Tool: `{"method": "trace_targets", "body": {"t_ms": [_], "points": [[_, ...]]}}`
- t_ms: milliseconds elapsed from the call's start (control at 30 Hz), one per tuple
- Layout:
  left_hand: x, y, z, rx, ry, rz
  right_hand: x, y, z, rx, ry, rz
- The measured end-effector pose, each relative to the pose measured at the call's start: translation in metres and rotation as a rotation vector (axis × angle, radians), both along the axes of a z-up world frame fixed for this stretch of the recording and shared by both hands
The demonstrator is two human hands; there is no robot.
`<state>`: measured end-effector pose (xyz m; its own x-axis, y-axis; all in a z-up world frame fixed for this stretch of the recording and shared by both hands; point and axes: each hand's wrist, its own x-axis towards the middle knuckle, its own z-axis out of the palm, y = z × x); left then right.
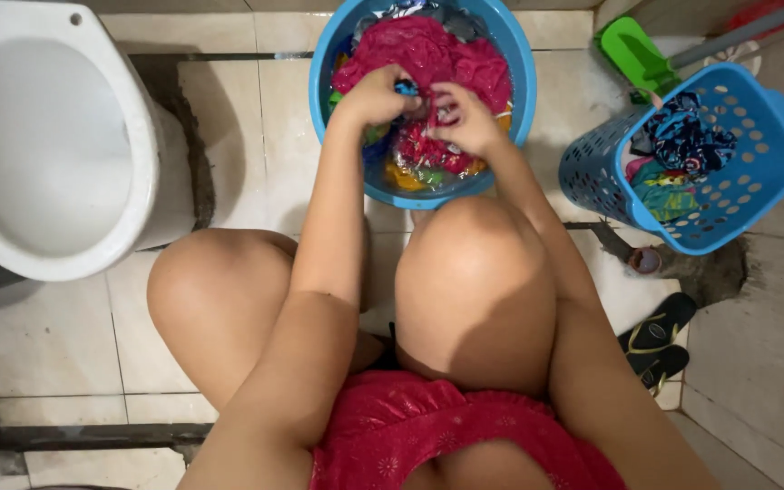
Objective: The person washes clothes in a basin of soapy water, wrings each item out by hand, and places the wrung clothes into a plastic basket.
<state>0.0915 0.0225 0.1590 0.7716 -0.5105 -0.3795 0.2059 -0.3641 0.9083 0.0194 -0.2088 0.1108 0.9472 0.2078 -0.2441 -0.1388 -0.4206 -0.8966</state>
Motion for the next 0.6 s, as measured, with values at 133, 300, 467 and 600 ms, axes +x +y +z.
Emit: {"method": "trace_targets", "body": {"t_ms": [133,300,467,600], "points": [[-0.017,-0.001,0.096,-0.19,-0.152,-0.246,0.01,0.024,-0.013,0.15,-0.2,0.065],[-0.042,0.019,0.19,-0.614,-0.184,-0.418,0.019,0.025,-0.077,0.127,-0.186,0.111],[-0.037,0.033,0.177,-0.615,-0.264,-0.217,0.008,0.01,-0.105,0.123,0.01,0.106],[0.003,0.045,0.073,-0.316,-0.185,0.177,-0.009,-0.024,-0.096,-0.13,-0.246,-0.103]]}}
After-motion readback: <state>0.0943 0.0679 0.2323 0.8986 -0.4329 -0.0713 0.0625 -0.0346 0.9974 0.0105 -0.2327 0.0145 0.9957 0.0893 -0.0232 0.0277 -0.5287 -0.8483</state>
